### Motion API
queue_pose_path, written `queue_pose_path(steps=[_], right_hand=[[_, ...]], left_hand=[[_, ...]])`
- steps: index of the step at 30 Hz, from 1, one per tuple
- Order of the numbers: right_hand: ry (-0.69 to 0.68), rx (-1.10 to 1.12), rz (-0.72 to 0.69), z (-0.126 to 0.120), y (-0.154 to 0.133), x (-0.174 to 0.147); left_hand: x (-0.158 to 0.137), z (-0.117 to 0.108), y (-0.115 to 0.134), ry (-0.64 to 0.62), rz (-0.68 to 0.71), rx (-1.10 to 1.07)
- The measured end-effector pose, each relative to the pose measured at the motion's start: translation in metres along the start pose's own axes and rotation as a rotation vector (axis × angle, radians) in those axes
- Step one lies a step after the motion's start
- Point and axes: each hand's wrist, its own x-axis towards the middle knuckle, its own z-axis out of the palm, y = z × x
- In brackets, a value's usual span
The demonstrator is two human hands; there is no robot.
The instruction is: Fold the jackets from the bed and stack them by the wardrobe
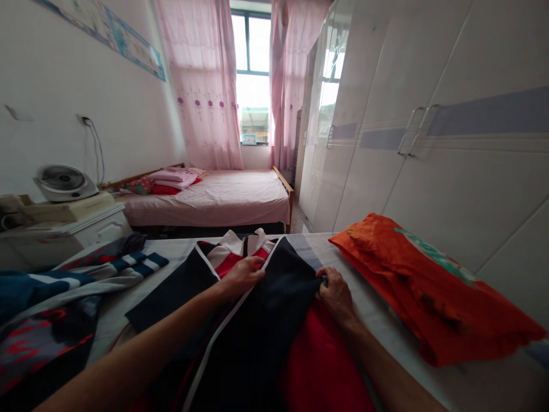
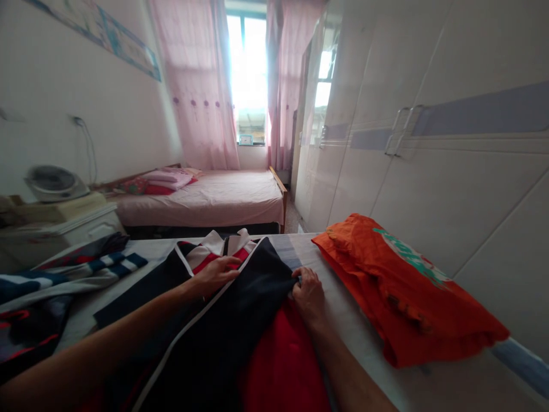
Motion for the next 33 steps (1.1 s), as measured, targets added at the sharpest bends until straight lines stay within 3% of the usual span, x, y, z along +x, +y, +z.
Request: queue_pose_path(steps=[6,11,15,19,25,29,33], right_hand=[[-0.077,-0.040,-0.022,-0.010,-0.015,-0.006],[-0.087,-0.179,-0.065,-0.024,-0.034,-0.007],[-0.015,-0.325,0.004,-0.031,-0.030,-0.007],[-0.045,-0.403,0.025,-0.039,-0.029,-0.020],[-0.124,-0.388,-0.190,-0.055,-0.042,-0.058],[-0.178,-0.329,-0.250,-0.055,-0.045,-0.079],[-0.172,-0.283,-0.271,-0.052,-0.057,-0.085]], left_hand=[[-0.133,-0.023,-0.028,0.085,0.149,0.269],[-0.188,-0.020,-0.046,0.104,0.097,0.401],[-0.201,-0.014,-0.049,0.130,0.046,0.420],[-0.202,-0.018,-0.033,0.136,-0.047,0.275],[-0.205,-0.031,0.003,-0.008,-0.188,-0.460],[-0.211,-0.031,-0.006,0.006,-0.234,-0.460],[-0.212,-0.035,-0.025,0.000,-0.181,-0.437]])
